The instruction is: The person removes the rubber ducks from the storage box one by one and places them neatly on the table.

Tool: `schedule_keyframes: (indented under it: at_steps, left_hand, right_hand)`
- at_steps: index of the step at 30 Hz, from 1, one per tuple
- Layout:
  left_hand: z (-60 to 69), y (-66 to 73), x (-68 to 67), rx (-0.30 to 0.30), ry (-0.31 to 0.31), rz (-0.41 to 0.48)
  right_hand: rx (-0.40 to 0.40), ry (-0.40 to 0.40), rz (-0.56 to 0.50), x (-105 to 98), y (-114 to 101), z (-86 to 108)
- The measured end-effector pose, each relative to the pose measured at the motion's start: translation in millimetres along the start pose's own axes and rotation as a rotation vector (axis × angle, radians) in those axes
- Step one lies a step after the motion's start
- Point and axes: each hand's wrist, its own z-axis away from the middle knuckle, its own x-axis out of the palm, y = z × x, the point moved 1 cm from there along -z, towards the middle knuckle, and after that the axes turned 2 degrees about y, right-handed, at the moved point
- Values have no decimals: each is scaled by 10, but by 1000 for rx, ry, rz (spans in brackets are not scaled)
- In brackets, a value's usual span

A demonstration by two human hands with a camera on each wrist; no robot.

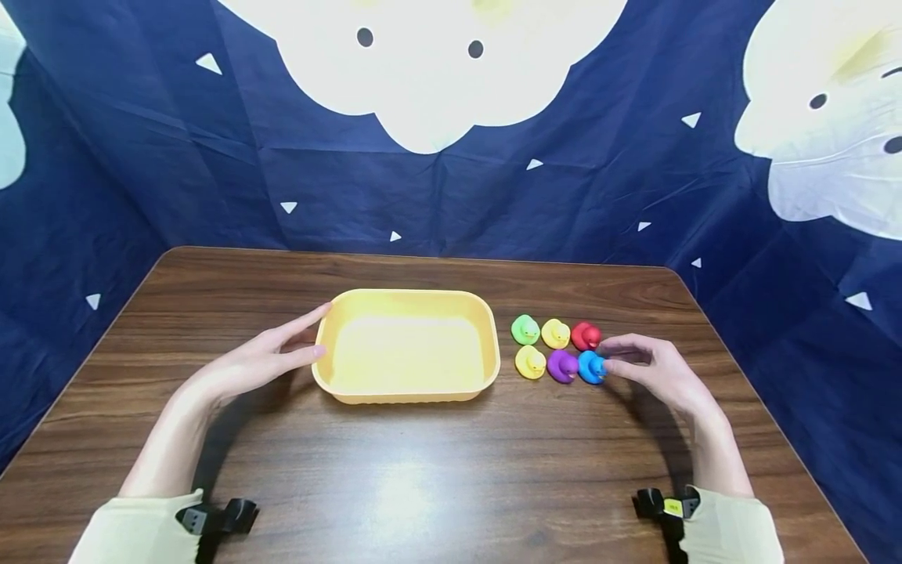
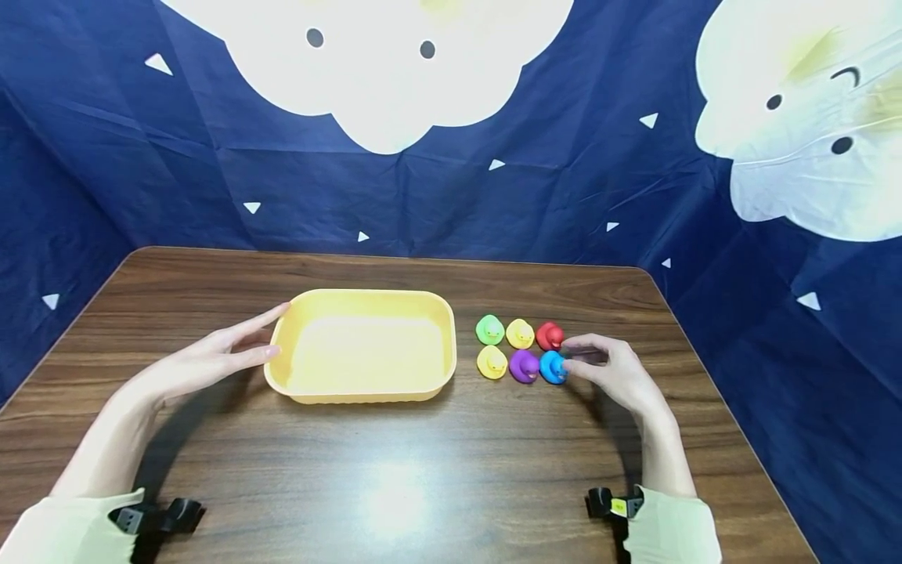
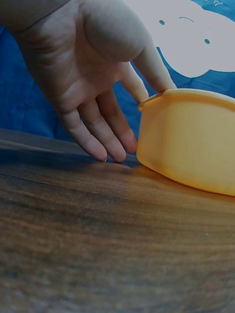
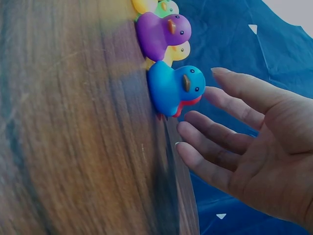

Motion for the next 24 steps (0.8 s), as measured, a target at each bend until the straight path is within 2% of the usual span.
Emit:
schedule_keyframes:
  at_steps: [10, 24]
  left_hand:
    - [-1, -16, -2, -6, -4, 31]
    - [1, -31, 12, 8, -3, 11]
  right_hand:
    - [3, 58, 45, -52, -47, -11]
    - [-25, 142, 69, -65, -44, 33]
